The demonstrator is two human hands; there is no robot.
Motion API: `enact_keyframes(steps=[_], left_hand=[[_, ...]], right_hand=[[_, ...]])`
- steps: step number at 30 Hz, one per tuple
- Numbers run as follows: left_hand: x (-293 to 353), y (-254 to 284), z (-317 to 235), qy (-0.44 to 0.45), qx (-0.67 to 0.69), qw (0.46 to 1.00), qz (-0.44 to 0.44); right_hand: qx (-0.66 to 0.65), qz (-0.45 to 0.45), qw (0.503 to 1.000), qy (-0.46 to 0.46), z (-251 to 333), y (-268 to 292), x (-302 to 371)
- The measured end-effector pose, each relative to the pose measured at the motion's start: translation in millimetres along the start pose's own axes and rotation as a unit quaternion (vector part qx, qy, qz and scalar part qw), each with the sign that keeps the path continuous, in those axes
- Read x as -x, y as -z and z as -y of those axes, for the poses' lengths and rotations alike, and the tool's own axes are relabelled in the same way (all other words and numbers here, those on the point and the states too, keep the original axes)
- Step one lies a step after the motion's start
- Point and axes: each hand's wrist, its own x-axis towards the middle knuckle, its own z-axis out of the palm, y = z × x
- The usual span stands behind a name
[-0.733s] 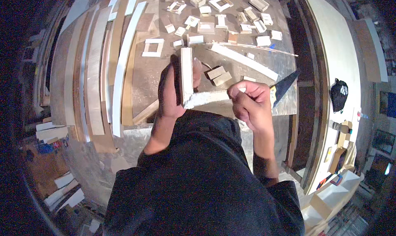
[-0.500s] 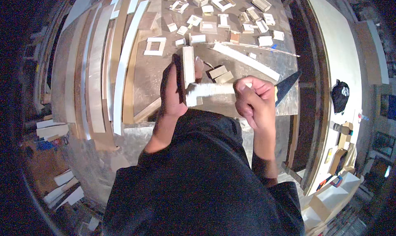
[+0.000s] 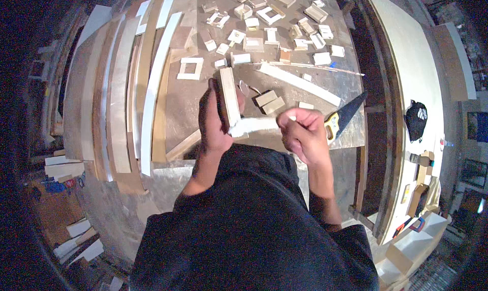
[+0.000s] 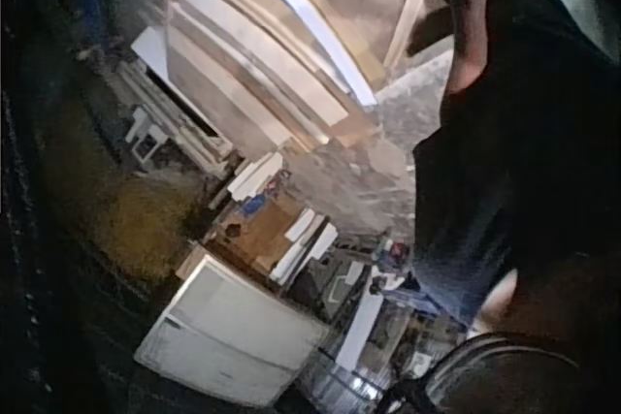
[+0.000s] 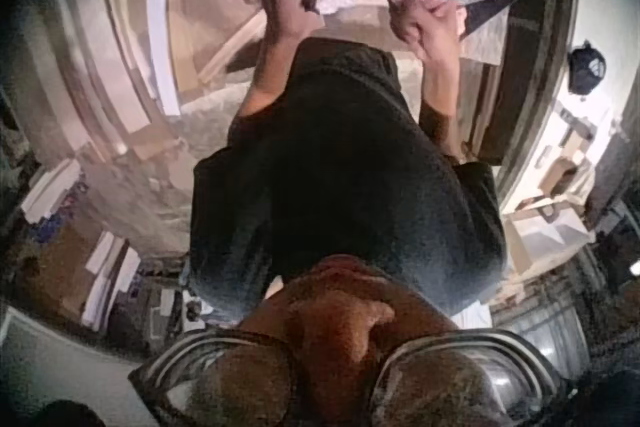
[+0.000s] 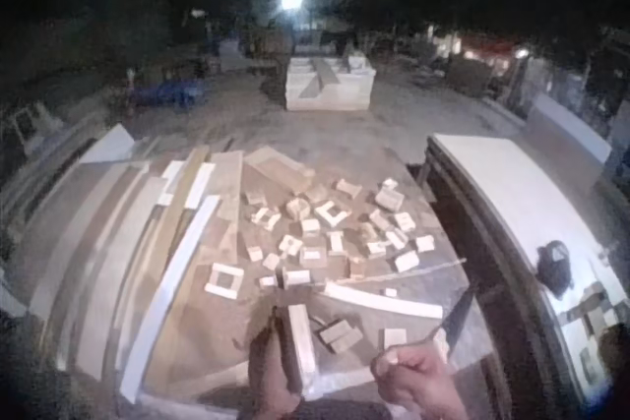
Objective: The person cuts wooden blocks with a hand saw, applies adhesive to the pieces using a wooden stick, and joins the blocks together by hand.
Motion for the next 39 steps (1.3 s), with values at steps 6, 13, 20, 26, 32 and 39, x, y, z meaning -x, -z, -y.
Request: enact_keyframes(steps=[6, 13, 20, 26, 32, 39], left_hand=[[7.4, -3.2, 6.6, -0.101, 0.016, 0.995, -0.015], [-4.9, -0.9, -18.9, 0.048, 0.109, 0.993, 0.016], [-1.6, 0.7, 1.6, 0.039, 0.086, 0.995, -0.008], [0.2, 0.3, -48.6, 0.118, 0.325, 0.938, 0.03], [2.6, 1.4, -16.0, 0.055, 0.215, 0.975, -0.028], [-1.2, 6.1, -11.8, 0.125, 0.222, 0.963, -0.085]], right_hand=[[-0.062, 0.036, 0.997, 0.011, 4.7, 3.6, 0.7], [-0.002, 0.012, 1.0, -0.028, -2.8, 11.3, 6.5], [-0.032, -0.002, 0.999, -0.005, 2.7, -0.6, 0.6], [-0.007, 0.008, 1.0, -0.026, -7.7, 20.6, 12.3], [-0.021, 0.01, 1.0, -0.005, -7.7, -0.3, -3.1], [0.006, -0.024, 0.998, -0.062, -26.4, 48.1, -3.2]])
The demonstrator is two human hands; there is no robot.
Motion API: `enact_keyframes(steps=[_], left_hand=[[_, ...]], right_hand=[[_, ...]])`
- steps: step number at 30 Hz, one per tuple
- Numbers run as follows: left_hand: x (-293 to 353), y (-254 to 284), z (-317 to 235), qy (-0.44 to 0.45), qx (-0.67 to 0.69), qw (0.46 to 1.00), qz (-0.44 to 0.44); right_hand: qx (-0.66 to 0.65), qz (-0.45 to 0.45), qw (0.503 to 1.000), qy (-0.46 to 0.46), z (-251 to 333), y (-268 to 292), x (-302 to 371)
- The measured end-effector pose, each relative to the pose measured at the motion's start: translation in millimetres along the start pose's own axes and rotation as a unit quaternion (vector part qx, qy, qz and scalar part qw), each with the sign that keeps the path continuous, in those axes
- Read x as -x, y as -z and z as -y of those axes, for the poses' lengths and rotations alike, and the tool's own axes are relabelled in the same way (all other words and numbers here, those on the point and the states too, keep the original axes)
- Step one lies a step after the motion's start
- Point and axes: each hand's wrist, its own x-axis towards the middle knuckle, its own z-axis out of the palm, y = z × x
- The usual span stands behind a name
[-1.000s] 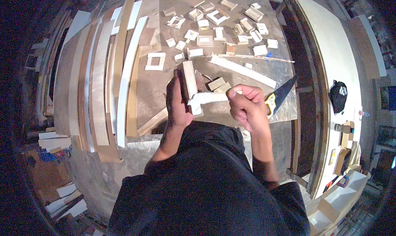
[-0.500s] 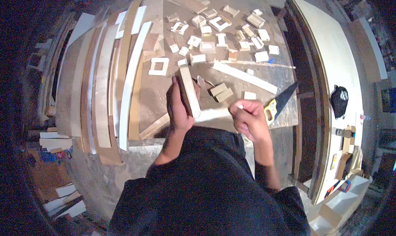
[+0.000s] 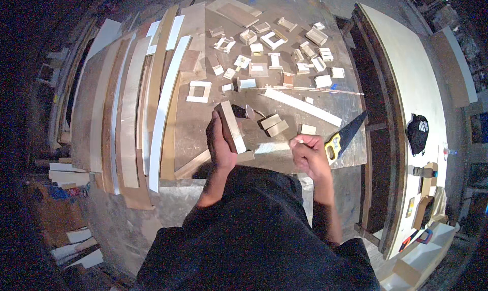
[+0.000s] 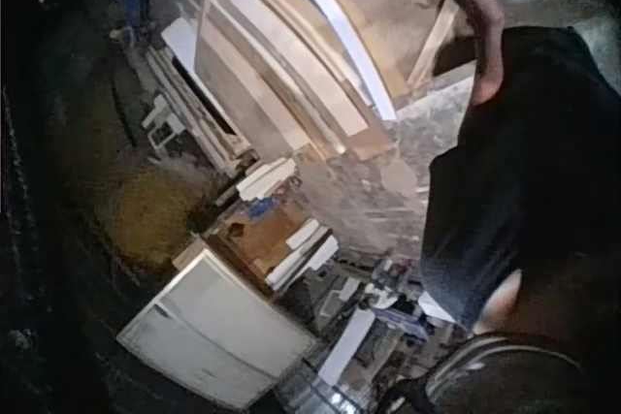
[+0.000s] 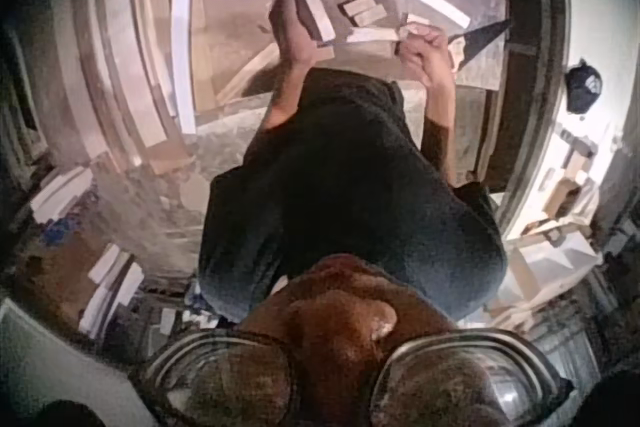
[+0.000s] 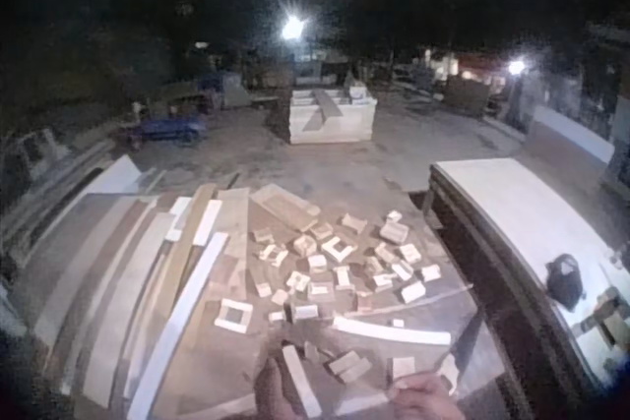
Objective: The person cuts wooden blocks with a hand saw, applies adhesive to the pieces using a wooden stick, and joins the blocks together by hand.
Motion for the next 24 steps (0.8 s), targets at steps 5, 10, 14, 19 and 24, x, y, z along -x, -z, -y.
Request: enact_keyframes(steps=[5, 10, 14, 19, 24], left_hand=[[-15.5, 30.7, 18.1, 0.074, 0.033, 0.995, -0.051], [-24.0, 79.8, 22.7, 0.165, -0.028, 0.986, 0.016], [-24.6, 98.2, 30.3, 0.16, -0.066, 0.982, -0.07], [-35.9, 112.8, 28.5, 0.139, -0.028, 0.986, -0.084], [-40.3, 103.2, 22.9, 0.132, -0.07, 0.986, -0.073]], right_hand=[[0.226, -0.2, 0.945, 0.124, -18.0, 28.9, -49.9], [0.497, -0.22, 0.802, 0.246, -31.5, 33.6, -126.2], [0.513, -0.216, 0.804, 0.21, -30.0, 24.0, -157.5], [0.492, -0.052, 0.837, 0.235, -72.5, 8.8, -204.3], [0.568, -0.035, 0.81, 0.139, -116.7, -3.7, -239.7]])
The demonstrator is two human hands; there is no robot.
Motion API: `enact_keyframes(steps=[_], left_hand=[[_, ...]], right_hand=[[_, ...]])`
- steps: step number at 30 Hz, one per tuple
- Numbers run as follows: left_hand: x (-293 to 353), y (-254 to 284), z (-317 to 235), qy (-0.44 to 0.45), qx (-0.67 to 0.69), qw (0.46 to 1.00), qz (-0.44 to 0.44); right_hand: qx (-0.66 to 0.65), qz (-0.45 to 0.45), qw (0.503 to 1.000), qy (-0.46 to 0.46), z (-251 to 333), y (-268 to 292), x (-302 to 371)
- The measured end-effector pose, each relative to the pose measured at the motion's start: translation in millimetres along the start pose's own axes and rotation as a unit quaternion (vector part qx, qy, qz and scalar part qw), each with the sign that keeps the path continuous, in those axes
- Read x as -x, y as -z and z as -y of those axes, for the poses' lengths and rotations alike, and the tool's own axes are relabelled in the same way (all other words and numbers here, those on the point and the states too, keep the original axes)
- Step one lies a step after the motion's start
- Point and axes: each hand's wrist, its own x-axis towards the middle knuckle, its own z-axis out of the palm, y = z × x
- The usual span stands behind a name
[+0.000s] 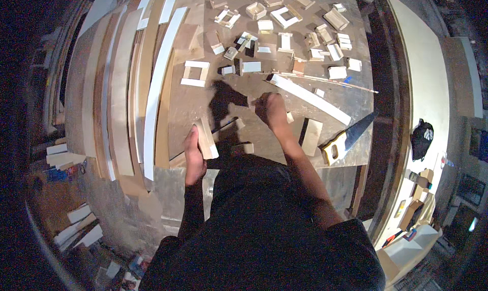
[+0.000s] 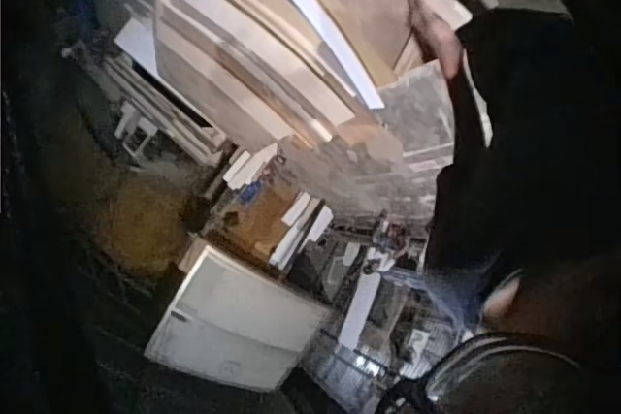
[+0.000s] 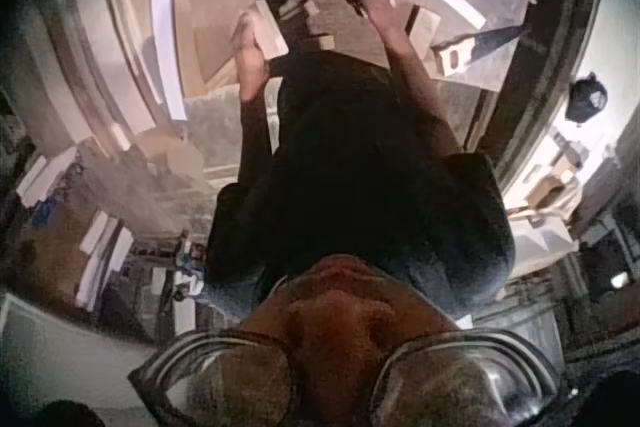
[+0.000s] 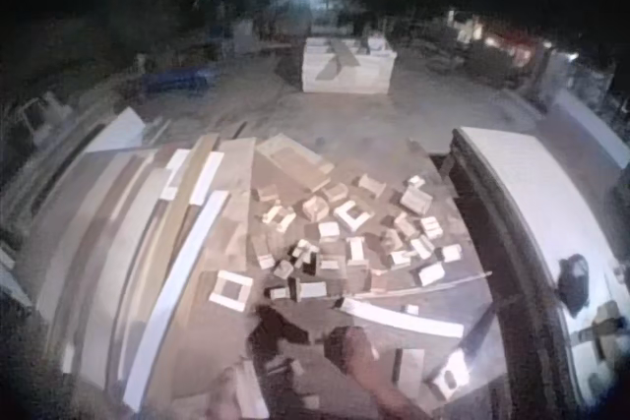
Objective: The person cuts wooden blocks with a hand saw, applies adhesive to the pieces using a wooden stick, and joins the blocks together by hand.
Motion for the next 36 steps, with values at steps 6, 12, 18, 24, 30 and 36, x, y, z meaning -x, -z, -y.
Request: enact_keyframes(steps=[6, 12, 18, 24, 30, 36], left_hand=[[1.4, -36.0, -13.6, 0.015, -0.051, 0.996, 0.075], [-15.2, -28.7, 7.2, 0.048, -0.1, 0.978, 0.175], [-51.5, -63.2, 21.0, -0.067, -0.297, 0.869, 0.391], [-43.8, -75.3, 40.3, -0.091, -0.348, 0.831, 0.423], [-42.7, -10.3, 91.5, -0.187, -0.448, 0.817, 0.311], [-43.9, 65.3, 241.9, -0.291, -0.627, 0.671, 0.268]], right_hand=[[0.233, 0.036, 0.971, 0.026, -27.0, -44.2, -16.2], [0.124, -0.071, 0.989, 0.027, 36.9, 27.3, 8.5], [-0.253, 0.305, 0.914, -0.081, 40.7, 85.3, 37.0], [-0.309, 0.278, 0.901, -0.123, 5.3, 100.8, 81.1], [-0.375, 0.209, 0.868, -0.248, -38.1, 106.8, 139.4], [-0.405, 0.231, 0.845, -0.263, -17.0, 86.8, 167.9]])
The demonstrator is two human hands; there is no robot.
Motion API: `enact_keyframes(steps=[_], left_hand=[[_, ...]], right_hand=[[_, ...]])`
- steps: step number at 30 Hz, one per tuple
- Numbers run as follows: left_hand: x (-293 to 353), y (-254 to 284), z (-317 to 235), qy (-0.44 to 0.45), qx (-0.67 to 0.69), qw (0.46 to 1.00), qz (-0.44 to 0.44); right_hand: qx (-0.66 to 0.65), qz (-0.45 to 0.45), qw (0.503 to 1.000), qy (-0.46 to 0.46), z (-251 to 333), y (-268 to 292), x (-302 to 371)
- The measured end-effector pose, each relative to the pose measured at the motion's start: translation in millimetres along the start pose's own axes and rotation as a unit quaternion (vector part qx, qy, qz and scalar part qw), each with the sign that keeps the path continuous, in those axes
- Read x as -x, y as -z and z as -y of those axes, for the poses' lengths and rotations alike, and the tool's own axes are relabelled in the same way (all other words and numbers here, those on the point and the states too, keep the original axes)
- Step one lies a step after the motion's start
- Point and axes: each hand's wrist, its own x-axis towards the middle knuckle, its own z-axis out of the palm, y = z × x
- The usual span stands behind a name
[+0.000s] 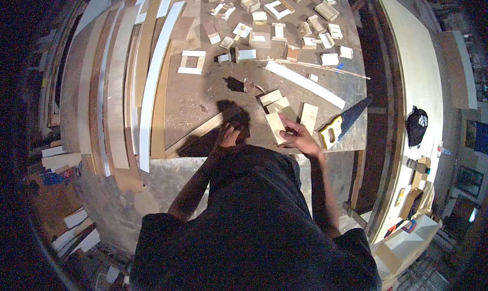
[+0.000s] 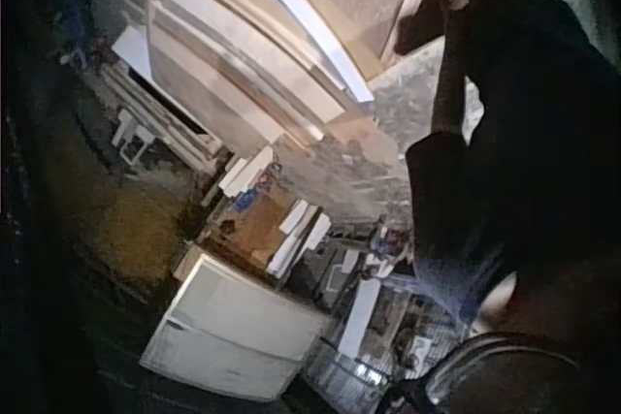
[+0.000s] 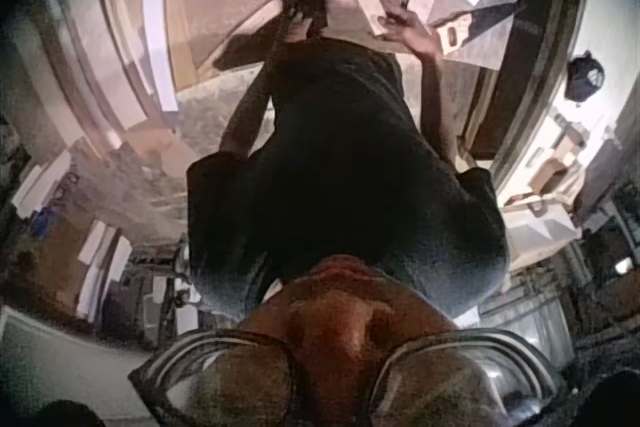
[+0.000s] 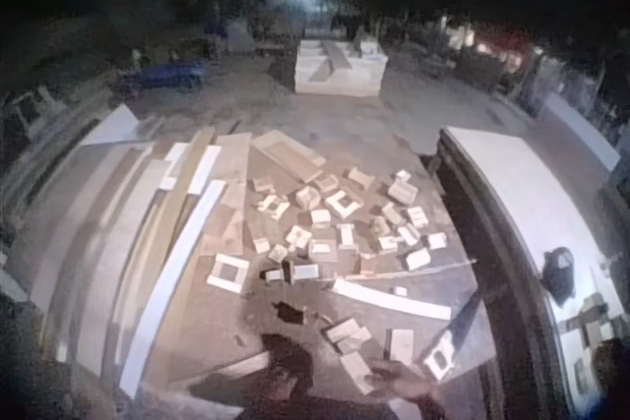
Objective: The person cuts wooden blocks with a hand saw, applies adhesive to the pieces using a wooden stick, and joins the blocks together by hand.
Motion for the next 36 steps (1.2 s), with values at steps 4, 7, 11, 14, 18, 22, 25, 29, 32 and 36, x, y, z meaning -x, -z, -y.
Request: enact_keyframes(steps=[4, 7, 11, 14, 18, 22, 25, 29, 32, 36], left_hand=[[-22.0, 56.0, -31.3, 0.054, 0.168, 0.984, -0.025], [-32.4, 127.6, -87.7, 0.008, 0.268, 0.957, -0.11], [-28.4, 228.0, -136.5, -0.108, 0.268, 0.933, -0.214], [-26.4, 274.8, -165.9, -0.134, 0.285, 0.909, -0.272], [-25.5, 297.1, -176.4, -0.164, 0.255, 0.907, -0.293], [-21.7, 306.0, -181.9, -0.176, 0.223, 0.916, -0.283], [-21.0, 309.2, -184.1, -0.176, 0.213, 0.92, -0.278], [-20.6, 313.8, -187.1, -0.173, 0.225, 0.919, -0.275], [-20.5, 315.9, -188.9, -0.17, 0.229, 0.919, -0.272], [-20.9, 314.3, -189.9, -0.172, 0.23, 0.92, -0.266]], right_hand=[[0.01, -0.005, 0.999, 0.037, 18.0, -25.4, 13.1], [0.029, -0.054, 0.992, 0.111, 34.0, -37.2, 37.1], [0.065, -0.056, 0.974, 0.209, 82.9, -65.8, 79.1], [0.09, -0.064, 0.947, 0.303, 98.0, -81.4, 96.6], [0.091, -0.069, 0.95, 0.29, 111.1, -89.0, 111.8], [0.132, -0.067, 0.942, 0.302, 114.8, -94.5, 116.8], [0.139, -0.067, 0.941, 0.302, 111.8, -94.1, 115.4], [0.119, -0.077, 0.945, 0.295, 109.1, -96.3, 115.1], [0.047, -0.051, 0.953, 0.296, 108.9, -98.5, 115.9], [0.049, -0.055, 0.947, 0.312, 104.5, -96.6, 116.2]])
